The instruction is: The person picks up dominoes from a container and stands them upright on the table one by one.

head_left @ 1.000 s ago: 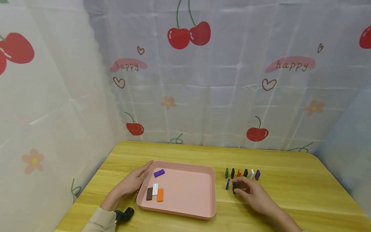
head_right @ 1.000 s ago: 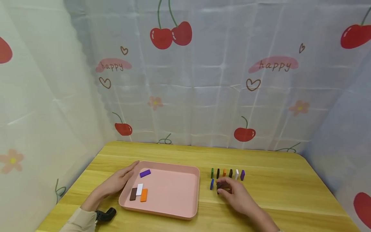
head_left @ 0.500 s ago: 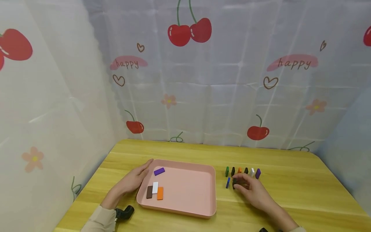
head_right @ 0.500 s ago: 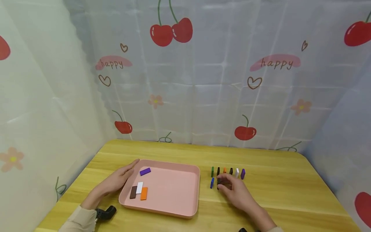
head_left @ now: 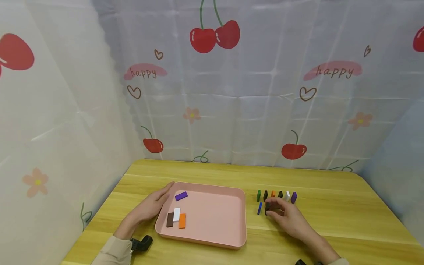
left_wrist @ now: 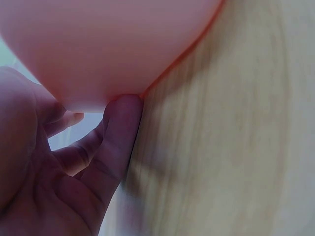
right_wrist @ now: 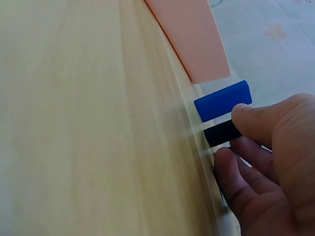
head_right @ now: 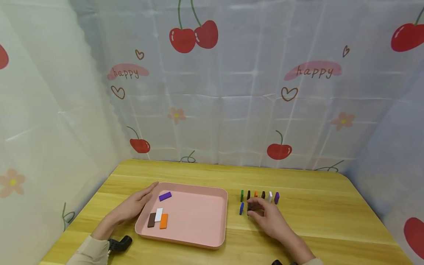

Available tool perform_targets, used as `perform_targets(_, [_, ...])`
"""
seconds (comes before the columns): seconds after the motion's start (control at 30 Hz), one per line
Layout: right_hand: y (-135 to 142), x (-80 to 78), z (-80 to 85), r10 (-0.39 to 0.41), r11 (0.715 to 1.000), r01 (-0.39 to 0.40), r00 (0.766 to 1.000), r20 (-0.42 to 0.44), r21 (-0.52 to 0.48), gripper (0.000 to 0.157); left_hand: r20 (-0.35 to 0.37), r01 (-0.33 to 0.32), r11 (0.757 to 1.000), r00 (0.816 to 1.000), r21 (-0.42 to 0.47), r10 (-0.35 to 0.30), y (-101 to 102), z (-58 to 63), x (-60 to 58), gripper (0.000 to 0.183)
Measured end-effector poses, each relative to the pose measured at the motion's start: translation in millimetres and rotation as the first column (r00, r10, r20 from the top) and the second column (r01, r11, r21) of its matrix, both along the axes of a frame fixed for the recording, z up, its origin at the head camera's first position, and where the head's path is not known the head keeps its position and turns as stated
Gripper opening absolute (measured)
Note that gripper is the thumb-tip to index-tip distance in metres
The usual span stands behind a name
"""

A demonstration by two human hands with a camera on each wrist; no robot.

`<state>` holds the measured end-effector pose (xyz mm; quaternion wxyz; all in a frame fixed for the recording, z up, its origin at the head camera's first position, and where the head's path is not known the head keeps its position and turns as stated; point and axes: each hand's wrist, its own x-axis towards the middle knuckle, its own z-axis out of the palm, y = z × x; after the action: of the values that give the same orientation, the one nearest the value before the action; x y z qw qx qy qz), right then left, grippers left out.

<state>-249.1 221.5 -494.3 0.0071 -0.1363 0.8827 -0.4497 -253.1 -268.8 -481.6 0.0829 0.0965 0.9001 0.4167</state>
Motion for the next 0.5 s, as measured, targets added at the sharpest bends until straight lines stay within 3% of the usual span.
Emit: perform_targets(0.5, [-7.2, 9.5, 13.6, -0.048, 0.998, 0.053, 0.981, -0.187, 0.024, 0.030, 0.004, 0.006, 1.000, 1.000, 0.007, -0.006, -1.5, -1.2, -1.2, 0.053])
